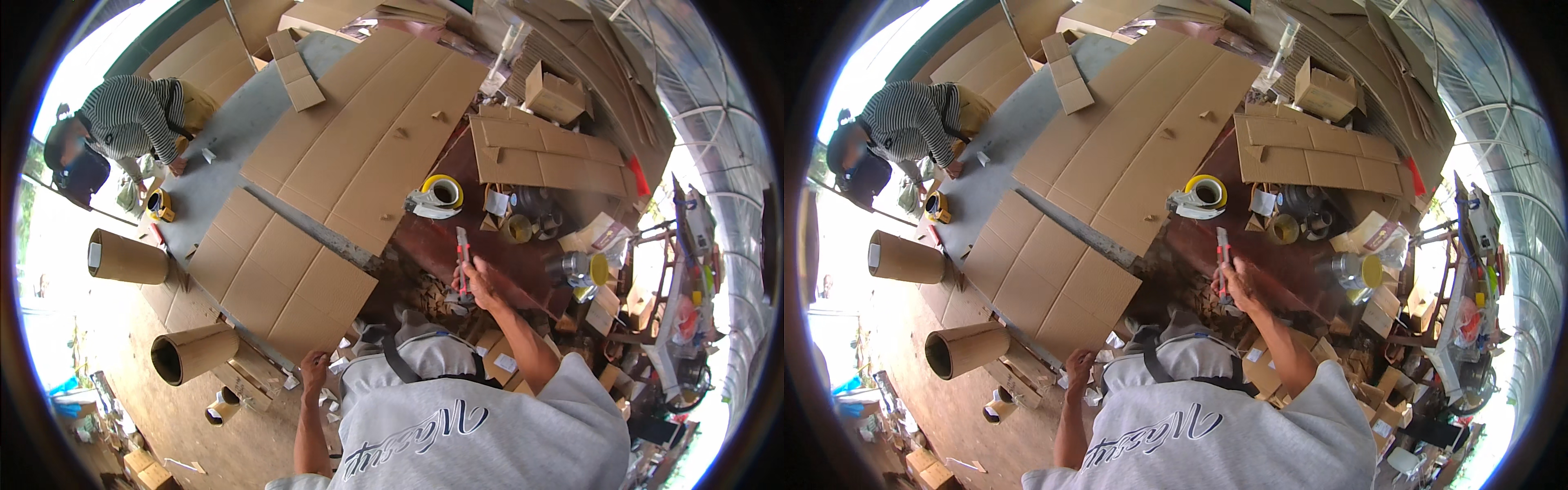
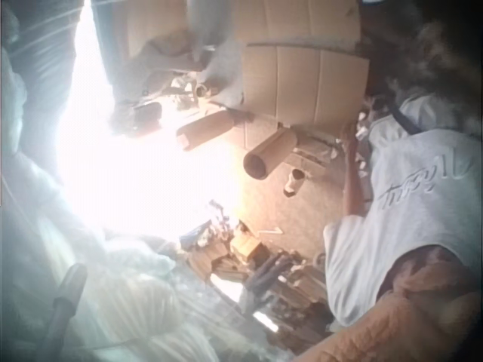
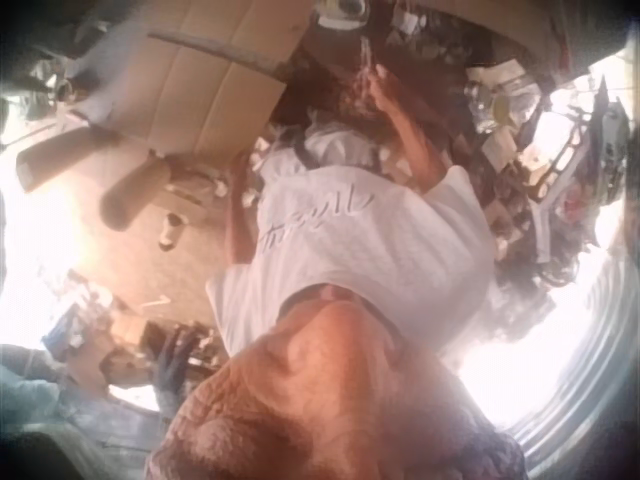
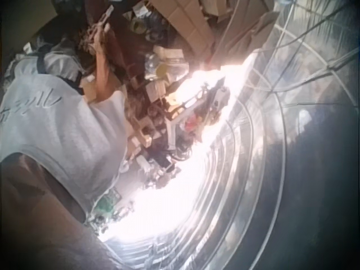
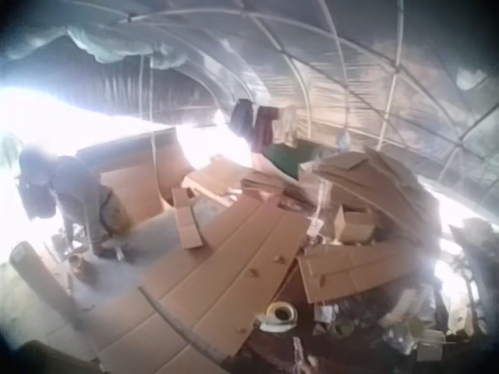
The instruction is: The person cuts a large sheet of cardboard with a utility knife, folds it into a box shape, and seals the seams with a handheld tape dispenser. A label is applied to the finished box, which is then placed on the table.
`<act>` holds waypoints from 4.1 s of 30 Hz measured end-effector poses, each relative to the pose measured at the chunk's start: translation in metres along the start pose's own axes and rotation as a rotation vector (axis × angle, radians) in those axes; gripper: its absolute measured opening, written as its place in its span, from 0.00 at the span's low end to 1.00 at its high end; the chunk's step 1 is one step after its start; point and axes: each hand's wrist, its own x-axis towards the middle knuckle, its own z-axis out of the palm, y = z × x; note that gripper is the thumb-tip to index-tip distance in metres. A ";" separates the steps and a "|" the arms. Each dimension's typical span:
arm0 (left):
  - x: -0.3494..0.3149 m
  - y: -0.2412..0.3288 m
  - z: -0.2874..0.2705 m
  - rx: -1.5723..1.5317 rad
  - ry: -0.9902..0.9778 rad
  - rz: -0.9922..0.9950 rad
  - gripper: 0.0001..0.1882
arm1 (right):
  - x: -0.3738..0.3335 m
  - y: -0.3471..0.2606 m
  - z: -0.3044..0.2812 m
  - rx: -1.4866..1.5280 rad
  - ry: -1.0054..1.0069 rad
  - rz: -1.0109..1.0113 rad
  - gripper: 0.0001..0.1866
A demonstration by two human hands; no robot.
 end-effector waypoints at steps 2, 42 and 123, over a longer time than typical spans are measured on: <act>-0.006 -0.002 -0.002 0.086 0.041 -0.046 0.08 | 0.029 0.002 -0.023 -0.195 0.122 -0.020 0.10; 0.135 0.065 -0.260 -0.298 0.870 0.168 0.34 | 0.148 0.022 0.515 -0.813 -0.536 -0.444 0.54; -0.041 0.065 0.099 -1.600 0.451 -0.571 0.10 | 0.107 0.004 0.550 -1.503 -1.226 -1.297 0.22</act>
